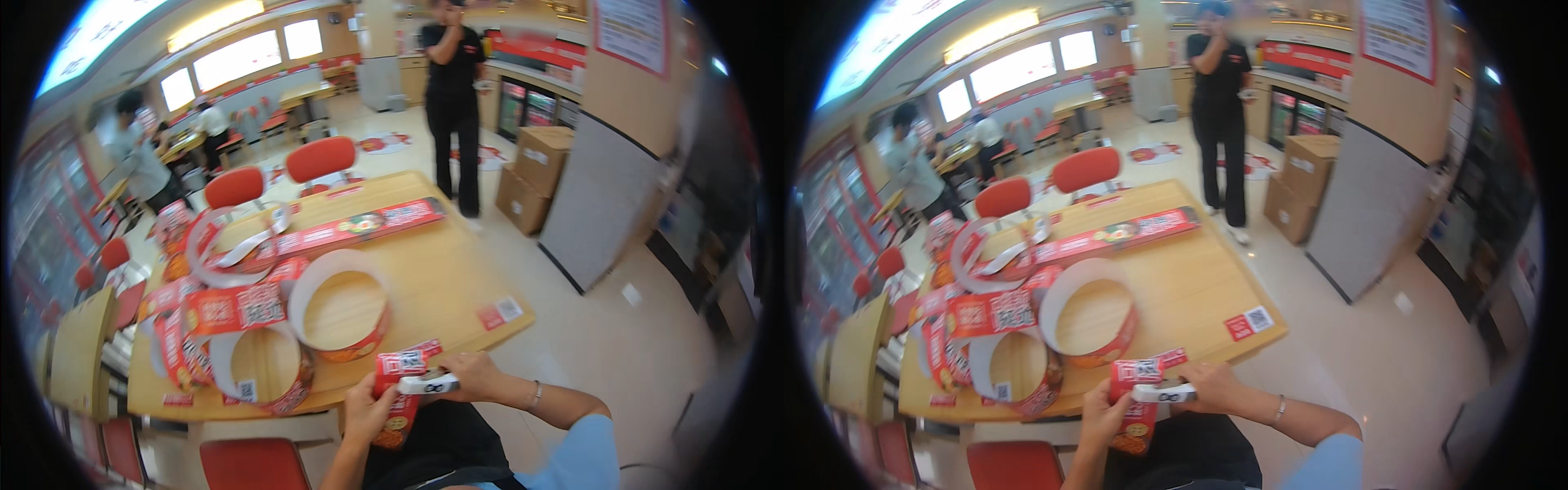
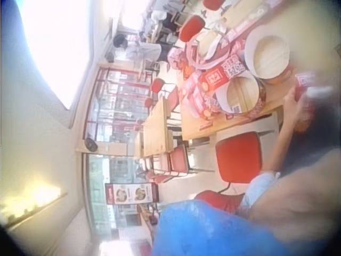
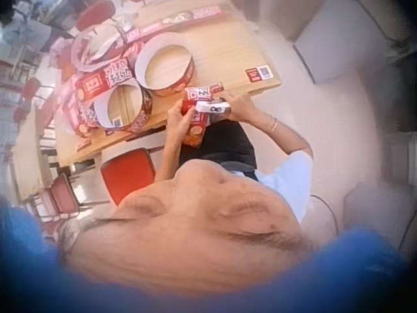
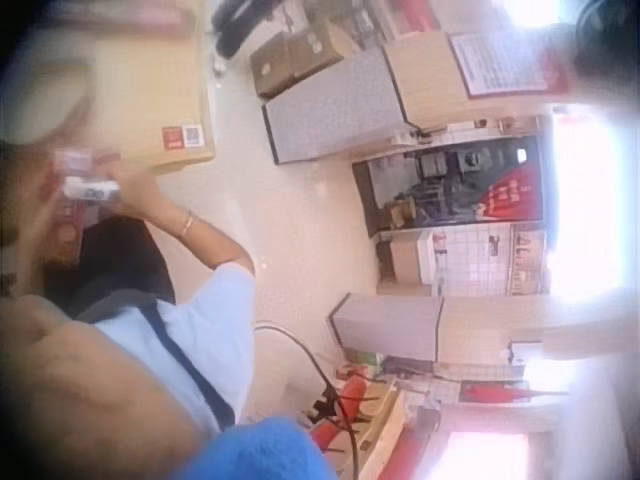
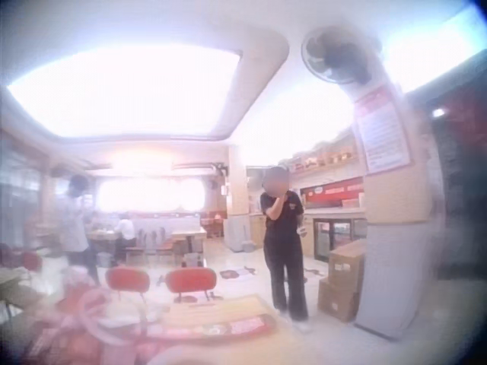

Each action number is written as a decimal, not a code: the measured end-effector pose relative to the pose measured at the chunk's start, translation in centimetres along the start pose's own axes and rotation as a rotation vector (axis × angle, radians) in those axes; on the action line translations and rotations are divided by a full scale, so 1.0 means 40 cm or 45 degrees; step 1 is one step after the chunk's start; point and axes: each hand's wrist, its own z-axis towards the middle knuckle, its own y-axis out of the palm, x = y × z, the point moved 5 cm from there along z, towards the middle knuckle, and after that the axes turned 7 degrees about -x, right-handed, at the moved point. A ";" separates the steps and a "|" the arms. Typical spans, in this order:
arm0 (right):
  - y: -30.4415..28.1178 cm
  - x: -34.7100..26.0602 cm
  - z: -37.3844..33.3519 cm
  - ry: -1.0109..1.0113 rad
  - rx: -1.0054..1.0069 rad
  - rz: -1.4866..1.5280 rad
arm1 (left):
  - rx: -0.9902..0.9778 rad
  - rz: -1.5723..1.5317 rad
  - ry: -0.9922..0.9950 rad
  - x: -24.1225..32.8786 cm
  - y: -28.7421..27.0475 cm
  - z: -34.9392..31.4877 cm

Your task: The person assembles paper cups by wrapping printed red paper bands around white cup bodies and securing them with a handheld stapler. The person handles multiple cups one at a time, aligns the bands, and staples them in place on a wooden table.

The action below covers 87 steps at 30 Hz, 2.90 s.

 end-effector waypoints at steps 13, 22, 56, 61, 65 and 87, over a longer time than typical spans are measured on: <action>0.019 0.007 0.040 -0.085 -0.076 0.016 | 0.025 0.072 0.059 0.034 -0.018 -0.038; -0.051 -0.056 0.066 -0.189 0.034 0.010 | 0.046 0.111 0.044 0.060 -0.029 -0.043; -0.150 0.316 0.661 -0.240 0.251 -0.281 | -0.066 1.683 0.288 0.741 -0.716 0.363; -0.063 0.374 0.878 -0.318 0.089 -0.230 | -0.094 1.759 -0.257 0.514 -0.919 0.371; -0.073 0.300 0.946 -0.149 -0.241 -0.153 | -0.151 1.700 -0.572 0.394 -1.036 0.331; 0.024 0.454 1.045 -0.155 -0.815 -0.325 | -0.379 1.668 -0.015 0.503 -0.643 0.204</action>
